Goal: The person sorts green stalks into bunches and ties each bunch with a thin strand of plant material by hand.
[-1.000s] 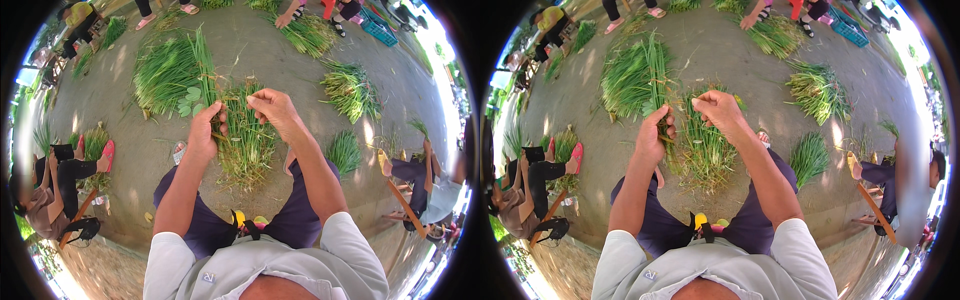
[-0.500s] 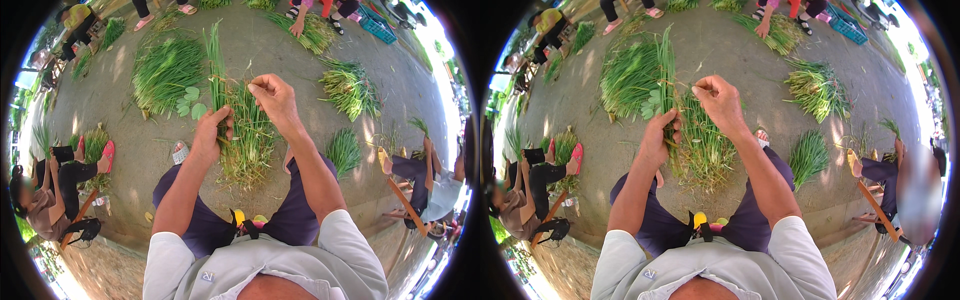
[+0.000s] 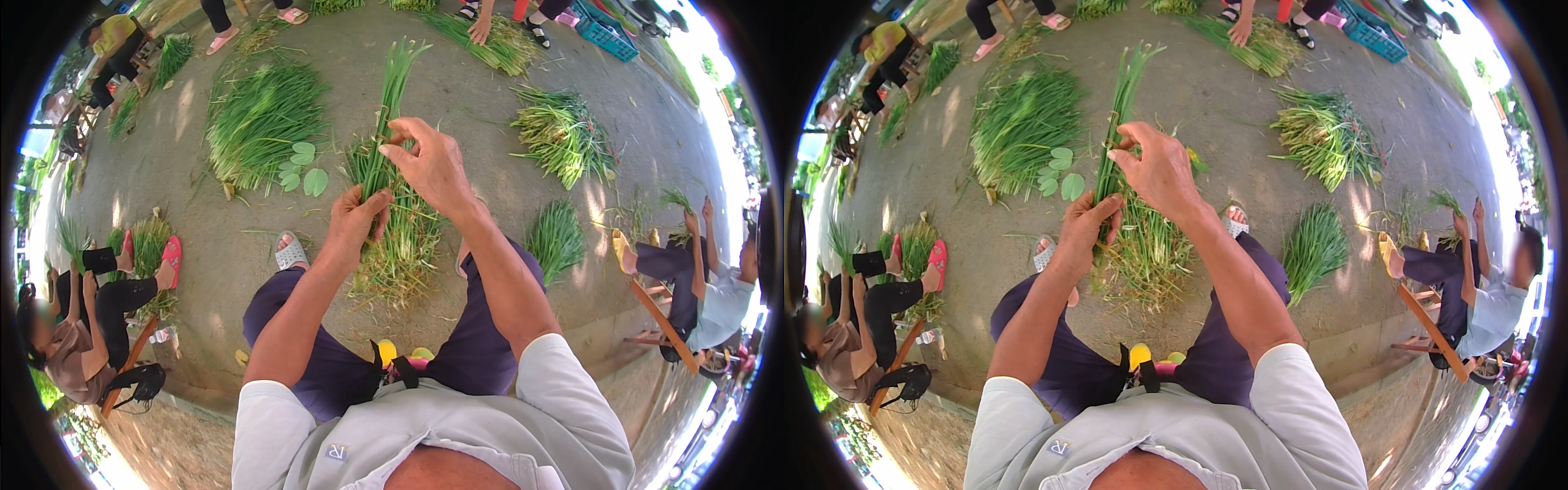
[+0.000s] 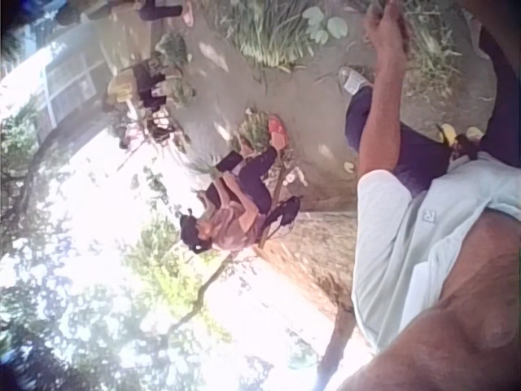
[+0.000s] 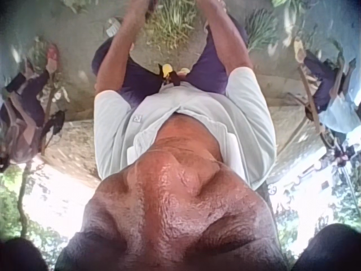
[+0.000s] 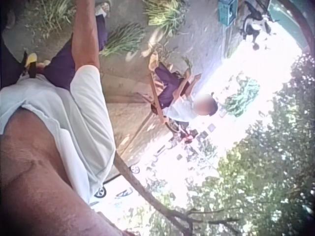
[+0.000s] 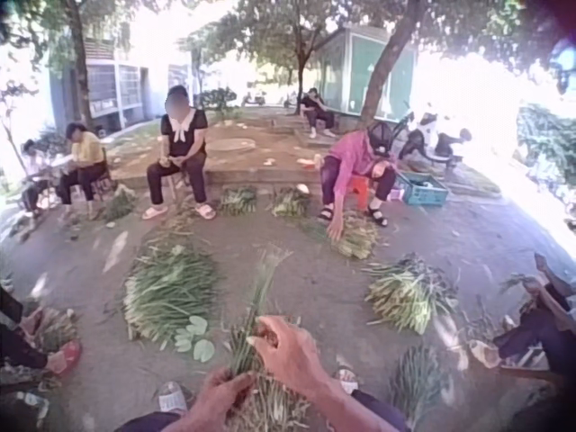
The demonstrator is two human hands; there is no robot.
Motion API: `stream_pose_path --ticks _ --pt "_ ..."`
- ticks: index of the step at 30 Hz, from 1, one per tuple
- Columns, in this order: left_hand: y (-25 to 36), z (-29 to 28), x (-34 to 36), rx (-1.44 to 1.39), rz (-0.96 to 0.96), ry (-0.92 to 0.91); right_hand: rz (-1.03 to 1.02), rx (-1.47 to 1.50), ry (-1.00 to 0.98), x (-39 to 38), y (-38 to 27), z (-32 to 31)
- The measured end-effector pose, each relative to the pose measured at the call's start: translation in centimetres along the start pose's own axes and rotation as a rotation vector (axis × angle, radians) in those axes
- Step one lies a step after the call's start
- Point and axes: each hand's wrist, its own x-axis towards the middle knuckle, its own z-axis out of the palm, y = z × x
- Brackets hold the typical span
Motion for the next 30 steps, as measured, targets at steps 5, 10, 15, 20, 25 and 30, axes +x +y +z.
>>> stream_pose_path --ticks 5,10,15,20,25,30 --pt "-0.3 -0.2 0.0 0.091 0.002 -0.011 0.055 -0.014 0.013 0.3 1.0 0.1" --pt "-0.5 -0.4 -0.1 0.109 -0.009 -0.01 0.097 -0.019 0.097 0.5 1.0 -0.1" --pt "-0.5 -0.7 -0.1 0.12 -0.006 -0.017 0.081 -0.035 0.255 1.3 2.1 -0.7" --pt "-0.2 -0.6 -0.6 0.196 -0.014 0.014 0.096 -0.001 0.234 1.4 2.2 -1.5" --pt "-1.5 -1.0 0.2 0.275 0.073 0.025 0.163 -0.076 0.031 1.4 2.2 -1.6" --pt "-1.4 -0.8 0.0 0.392 0.118 0.074 0.243 -0.123 -0.039 1.4 1.6 -2.0"
